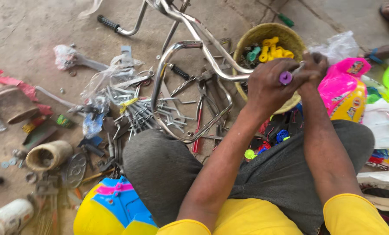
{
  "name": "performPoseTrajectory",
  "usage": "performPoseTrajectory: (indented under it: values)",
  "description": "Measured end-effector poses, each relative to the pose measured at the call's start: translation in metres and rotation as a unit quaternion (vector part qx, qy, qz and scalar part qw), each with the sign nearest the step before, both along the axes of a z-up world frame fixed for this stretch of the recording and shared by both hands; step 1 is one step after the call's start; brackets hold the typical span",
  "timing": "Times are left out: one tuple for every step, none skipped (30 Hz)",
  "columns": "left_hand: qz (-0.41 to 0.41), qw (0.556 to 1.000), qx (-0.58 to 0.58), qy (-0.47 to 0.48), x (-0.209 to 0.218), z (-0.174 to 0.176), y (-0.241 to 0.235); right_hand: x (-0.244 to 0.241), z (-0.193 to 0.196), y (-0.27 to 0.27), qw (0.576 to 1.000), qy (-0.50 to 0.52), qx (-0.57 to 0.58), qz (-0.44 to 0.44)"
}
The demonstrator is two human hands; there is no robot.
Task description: The person assembles a child's tricycle by attaching a pink wheel to the metal frame using a bolt and nut. They then attach a second pink wheel to the other side of the frame, securing it with a bolt and nut.
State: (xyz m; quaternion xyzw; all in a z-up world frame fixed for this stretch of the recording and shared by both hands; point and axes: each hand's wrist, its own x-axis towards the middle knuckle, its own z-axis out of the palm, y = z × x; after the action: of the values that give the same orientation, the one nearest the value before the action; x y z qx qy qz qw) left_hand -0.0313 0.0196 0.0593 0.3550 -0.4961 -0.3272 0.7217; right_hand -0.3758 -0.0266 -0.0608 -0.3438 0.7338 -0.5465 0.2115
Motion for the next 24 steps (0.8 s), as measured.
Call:
performPoseTrajectory:
  values:
    - [-0.01,1.0,0.012,-0.013,-0.001,0.001,-0.004,0.0,0.0,0.0,0.995,-0.091,-0.016,-0.038]
    - [-0.02,0.999,0.026,-0.023,-0.003,0.001,-0.005,-0.003,0.001,0.002,0.99,-0.132,0.006,-0.05]
    - [-0.03,0.998,0.039,-0.034,-0.005,0.002,-0.007,-0.007,0.003,0.004,0.982,-0.178,0.026,-0.065]
    - [-0.028,0.998,0.05,-0.041,-0.006,0.003,-0.008,-0.01,0.003,0.002,0.972,-0.217,0.048,-0.074]
    - [-0.026,0.997,0.062,-0.048,-0.007,0.004,-0.007,-0.014,0.003,0.0,0.965,-0.24,0.075,-0.076]
    - [-0.024,0.995,0.072,-0.059,-0.006,0.005,-0.006,-0.02,0.004,-0.002,0.956,-0.264,0.099,-0.078]
    - [-0.026,0.997,0.064,-0.045,-0.005,0.005,-0.006,-0.027,0.005,-0.003,0.947,-0.285,0.123,-0.078]
    - [-0.031,0.997,0.058,-0.033,-0.004,0.004,-0.004,-0.032,0.004,0.001,0.94,-0.301,0.144,-0.075]
    - [-0.036,0.998,0.052,-0.02,-0.003,0.004,-0.002,-0.037,0.002,0.005,0.931,-0.317,0.164,-0.07]
    - [-0.029,0.998,0.051,-0.027,-0.002,0.003,-0.001,-0.042,0.0,0.008,0.923,-0.333,0.183,-0.061]
    - [-0.022,0.998,0.05,-0.034,-0.001,0.003,0.0,-0.045,-0.001,0.011,0.917,-0.345,0.192,-0.053]
    - [-0.015,0.998,0.05,-0.039,0.0,0.004,0.0,-0.047,-0.001,0.014,0.912,-0.354,0.201,-0.044]
    - [-0.01,0.998,0.049,-0.037,0.001,0.004,-0.001,-0.049,0.0,0.016,0.908,-0.362,0.209,-0.034]
    - [-0.005,0.998,0.052,-0.034,0.001,0.006,0.001,-0.05,0.001,0.021,0.911,-0.358,0.205,-0.031]
    - [0.0,0.998,0.054,-0.031,0.001,0.006,0.001,-0.052,0.003,0.025,0.914,-0.349,0.204,-0.028]
    - [-0.005,0.998,0.055,-0.03,0.001,0.007,0.002,-0.052,0.005,0.028,0.919,-0.34,0.198,-0.024]
    - [-0.01,0.998,0.055,-0.028,0.002,0.008,0.002,-0.051,0.008,0.031,0.92,-0.337,0.197,-0.028]
    - [-0.013,0.998,0.057,-0.028,0.003,0.007,0.002,-0.048,0.01,0.031,0.921,-0.334,0.199,-0.031]
    - [-0.012,0.998,0.056,-0.031,0.004,0.007,0.002,-0.045,0.013,0.03,0.921,-0.332,0.2,-0.033]
    - [-0.011,0.998,0.055,-0.036,0.004,0.007,0.002,-0.04,0.015,0.031,0.928,-0.317,0.192,-0.033]
    - [-0.01,0.998,0.053,-0.04,0.005,0.007,0.002,-0.035,0.019,0.032,0.935,-0.301,0.183,-0.032]
    - [-0.012,0.998,0.052,-0.035,0.005,0.006,0.003,-0.029,0.022,0.033,0.942,-0.286,0.175,-0.032]
    - [-0.014,0.998,0.052,-0.03,0.005,0.006,0.003,-0.022,0.026,0.035,0.944,-0.277,0.176,-0.041]
    - [-0.014,0.998,0.05,-0.024,0.005,0.006,0.003,-0.015,0.03,0.034,0.946,-0.268,0.176,-0.047]
